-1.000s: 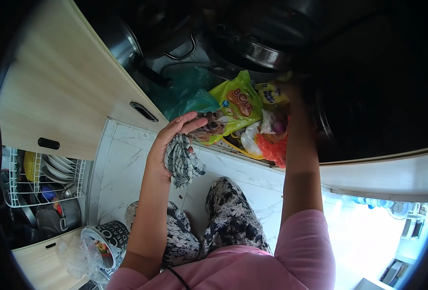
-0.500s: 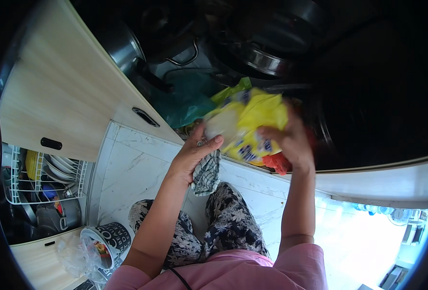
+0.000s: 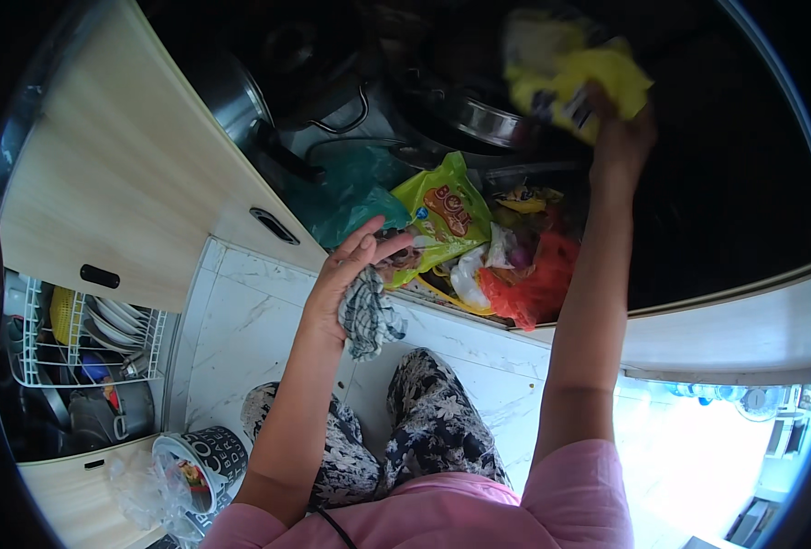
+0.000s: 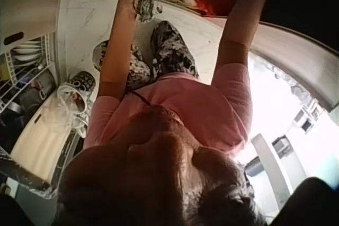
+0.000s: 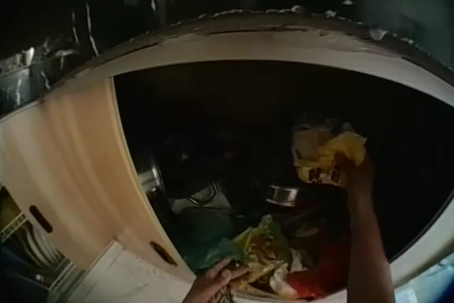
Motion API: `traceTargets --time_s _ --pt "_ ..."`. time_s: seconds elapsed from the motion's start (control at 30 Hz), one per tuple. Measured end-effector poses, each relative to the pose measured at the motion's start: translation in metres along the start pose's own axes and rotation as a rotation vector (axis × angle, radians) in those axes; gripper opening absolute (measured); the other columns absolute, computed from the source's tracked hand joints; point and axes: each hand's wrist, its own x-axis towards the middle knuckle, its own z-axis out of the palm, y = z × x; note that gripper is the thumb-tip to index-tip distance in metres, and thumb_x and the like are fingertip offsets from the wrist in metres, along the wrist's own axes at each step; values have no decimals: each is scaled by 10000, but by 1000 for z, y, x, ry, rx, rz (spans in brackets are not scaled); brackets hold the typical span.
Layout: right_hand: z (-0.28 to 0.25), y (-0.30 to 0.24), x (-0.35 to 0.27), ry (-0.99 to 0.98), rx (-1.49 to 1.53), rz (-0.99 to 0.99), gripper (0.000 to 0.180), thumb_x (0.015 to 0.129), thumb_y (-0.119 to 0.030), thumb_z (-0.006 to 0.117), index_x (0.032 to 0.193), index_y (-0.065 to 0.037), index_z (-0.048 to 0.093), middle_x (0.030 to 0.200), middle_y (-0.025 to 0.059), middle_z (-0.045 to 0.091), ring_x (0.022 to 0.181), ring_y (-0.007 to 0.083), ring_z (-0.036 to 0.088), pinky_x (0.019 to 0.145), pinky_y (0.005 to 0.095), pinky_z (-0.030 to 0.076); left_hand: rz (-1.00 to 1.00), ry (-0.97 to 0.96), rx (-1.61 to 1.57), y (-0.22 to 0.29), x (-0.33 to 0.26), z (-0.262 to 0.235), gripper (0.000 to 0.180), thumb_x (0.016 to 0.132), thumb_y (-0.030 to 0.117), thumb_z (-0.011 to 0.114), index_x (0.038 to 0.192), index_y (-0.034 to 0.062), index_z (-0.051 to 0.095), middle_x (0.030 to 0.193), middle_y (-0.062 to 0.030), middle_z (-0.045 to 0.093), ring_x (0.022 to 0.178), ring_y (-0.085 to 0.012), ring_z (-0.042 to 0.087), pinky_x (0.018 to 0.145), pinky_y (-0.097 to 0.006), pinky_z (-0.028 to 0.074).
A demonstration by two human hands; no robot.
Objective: Cleaning the refrigerator door and shelves and organizing food items in lower kitchen cabinets.
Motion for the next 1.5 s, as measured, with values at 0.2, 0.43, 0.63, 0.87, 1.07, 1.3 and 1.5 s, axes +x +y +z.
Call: traceTargets --time_s 0.2,0.43,0.63,0.87,1.07,1.3,1.5 --pt "-5 85 111 -185 -142 42 479 760 -173 762 1166 2 576 1054 124 652 955 202 628 812 336 506 -9 -31 72 8 -9 3 564 849 249 699 1289 -25 478 1142 -191 635 1087 -218 590 974 -307 420" --pt "30 131 139 -730 -842 315 469 745 -167 745 1158 -17 580 1103 169 635 996 275 623 850 395 509 11 6 126 24 -24 -1 589 849 303 689 1288 -30 480 1148 -183 634 1115 -219 569 969 -306 418" --pt "23 141 93 -395 -851 -477 424 766 -144 694 1159 -29 583 1179 193 594 1081 316 579 914 403 470 1 74 4 17 -16 -15 539 842 286 687 1253 -8 500 1140 -166 640 1039 -210 600 884 -309 472" --pt "22 113 -86 -637 -693 -76 414 751 -200 721 1109 -37 594 1135 204 614 1062 320 597 896 382 470 -72 231 -181 6 -12 -23 391 848 267 662 1144 38 545 1142 -177 633 553 -116 579 490 -239 482" --pt "25 182 -130 -632 -833 80 425 702 -221 774 1040 -32 599 1175 207 604 1050 283 614 846 380 478 -158 148 -199 -10 -4 -40 313 793 204 719 1040 68 583 1012 -122 673 736 -175 630 592 -319 535" --pt "15 183 -118 -561 -989 -122 354 714 -102 733 1032 -30 596 1127 182 594 1032 337 593 843 382 480 -187 237 -228 -40 3 -39 315 803 214 699 1046 62 569 993 -136 672 671 -173 621 556 -318 518" --pt "98 73 -170 -809 -444 -383 445 714 -117 740 1128 -55 588 1131 196 591 1040 377 578 863 418 484 -88 262 -241 -53 4 -45 323 799 217 697 1050 64 564 992 -135 676 648 -165 613 558 -300 510"
